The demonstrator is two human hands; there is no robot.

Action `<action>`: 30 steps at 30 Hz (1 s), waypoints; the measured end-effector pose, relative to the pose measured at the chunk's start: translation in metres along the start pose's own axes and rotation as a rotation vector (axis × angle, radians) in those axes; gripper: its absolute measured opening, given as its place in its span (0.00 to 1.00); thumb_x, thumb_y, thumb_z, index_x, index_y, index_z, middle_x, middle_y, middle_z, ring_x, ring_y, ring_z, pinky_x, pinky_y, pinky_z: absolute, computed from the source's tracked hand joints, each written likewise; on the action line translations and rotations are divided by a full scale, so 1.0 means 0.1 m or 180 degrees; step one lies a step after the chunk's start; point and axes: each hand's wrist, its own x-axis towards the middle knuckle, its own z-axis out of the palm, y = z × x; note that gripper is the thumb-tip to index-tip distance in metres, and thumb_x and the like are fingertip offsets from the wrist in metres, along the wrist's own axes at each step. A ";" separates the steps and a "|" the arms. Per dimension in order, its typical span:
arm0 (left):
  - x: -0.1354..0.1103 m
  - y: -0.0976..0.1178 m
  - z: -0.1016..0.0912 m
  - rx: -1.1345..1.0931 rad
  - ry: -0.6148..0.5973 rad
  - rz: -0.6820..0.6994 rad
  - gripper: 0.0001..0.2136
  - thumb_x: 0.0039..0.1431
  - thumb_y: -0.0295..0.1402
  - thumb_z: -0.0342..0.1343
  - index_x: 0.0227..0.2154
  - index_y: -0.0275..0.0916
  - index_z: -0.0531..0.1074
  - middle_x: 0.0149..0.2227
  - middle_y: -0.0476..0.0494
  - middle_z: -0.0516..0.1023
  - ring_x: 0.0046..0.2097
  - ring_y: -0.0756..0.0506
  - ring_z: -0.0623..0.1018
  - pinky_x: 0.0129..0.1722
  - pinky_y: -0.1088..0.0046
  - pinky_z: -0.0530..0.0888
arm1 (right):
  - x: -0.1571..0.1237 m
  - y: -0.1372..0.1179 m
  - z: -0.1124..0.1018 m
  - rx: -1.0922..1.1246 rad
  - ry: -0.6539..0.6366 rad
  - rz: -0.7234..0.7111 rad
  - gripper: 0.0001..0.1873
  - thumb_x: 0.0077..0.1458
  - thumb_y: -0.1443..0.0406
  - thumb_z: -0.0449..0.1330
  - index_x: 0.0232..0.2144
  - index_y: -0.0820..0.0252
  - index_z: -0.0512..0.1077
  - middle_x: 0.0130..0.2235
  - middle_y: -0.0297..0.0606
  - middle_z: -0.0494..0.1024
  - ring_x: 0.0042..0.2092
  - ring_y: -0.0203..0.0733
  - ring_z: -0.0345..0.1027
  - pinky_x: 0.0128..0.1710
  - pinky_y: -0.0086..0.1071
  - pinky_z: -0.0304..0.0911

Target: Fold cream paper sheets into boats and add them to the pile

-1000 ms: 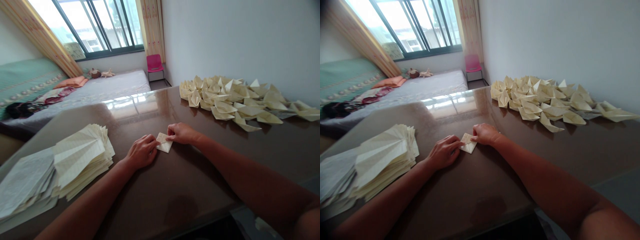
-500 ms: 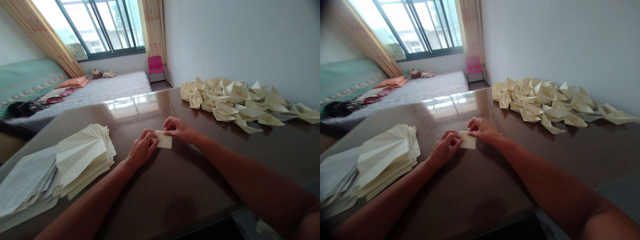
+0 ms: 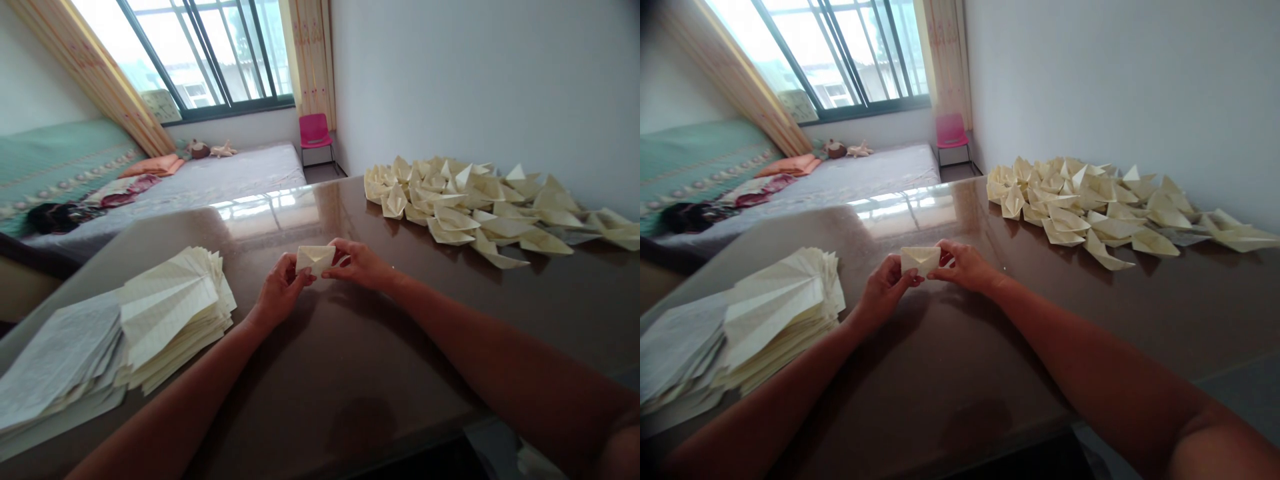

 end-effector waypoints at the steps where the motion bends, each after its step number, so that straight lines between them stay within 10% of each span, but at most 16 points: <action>1: 0.00 0.00 0.01 -0.0089 -0.0061 -0.0009 0.12 0.58 0.40 0.56 0.38 0.37 0.65 0.33 0.49 0.75 0.34 0.49 0.77 0.35 0.71 0.76 | -0.01 0.01 0.02 -0.0005 -0.0028 0.0010 0.15 0.46 0.59 0.65 0.35 0.60 0.69 0.31 0.32 0.75 0.33 0.35 0.68 0.32 0.27 0.62; 8: -0.04 0.04 -0.04 0.1797 0.0378 0.0942 0.11 0.57 0.37 0.56 0.42 0.40 0.69 0.44 0.43 0.73 0.47 0.44 0.72 0.46 0.64 0.74 | -0.07 -0.15 0.01 -0.2089 0.0056 -0.0695 0.05 0.53 0.68 0.57 0.34 0.58 0.71 0.36 0.37 0.75 0.39 0.40 0.65 0.39 0.30 0.54; 13: -0.08 0.07 -0.09 0.2702 -0.0466 0.1539 0.08 0.63 0.33 0.50 0.39 0.43 0.74 0.39 0.45 0.76 0.42 0.46 0.71 0.43 0.69 0.71 | -0.08 -0.17 -0.08 -0.3024 -0.0588 -0.1000 0.06 0.58 0.66 0.55 0.37 0.57 0.72 0.39 0.41 0.74 0.42 0.44 0.64 0.40 0.34 0.51; 22: -0.08 0.08 -0.11 0.2738 -0.1045 0.1421 0.12 0.64 0.34 0.47 0.40 0.43 0.76 0.39 0.45 0.78 0.40 0.47 0.73 0.40 0.72 0.70 | -0.08 -0.05 -0.28 -0.2219 -0.1119 -0.0845 0.07 0.52 0.66 0.60 0.36 0.54 0.75 0.37 0.37 0.76 0.42 0.42 0.65 0.40 0.31 0.55; 30: 0.00 0.05 -0.05 0.2293 -0.0417 0.0559 0.12 0.62 0.36 0.50 0.43 0.41 0.75 0.29 0.49 0.77 0.29 0.50 0.73 0.33 0.74 0.69 | -0.02 0.09 -0.22 -0.1264 -0.0879 0.0001 0.12 0.58 0.62 0.54 0.34 0.60 0.76 0.32 0.34 0.77 0.33 0.35 0.67 0.33 0.26 0.56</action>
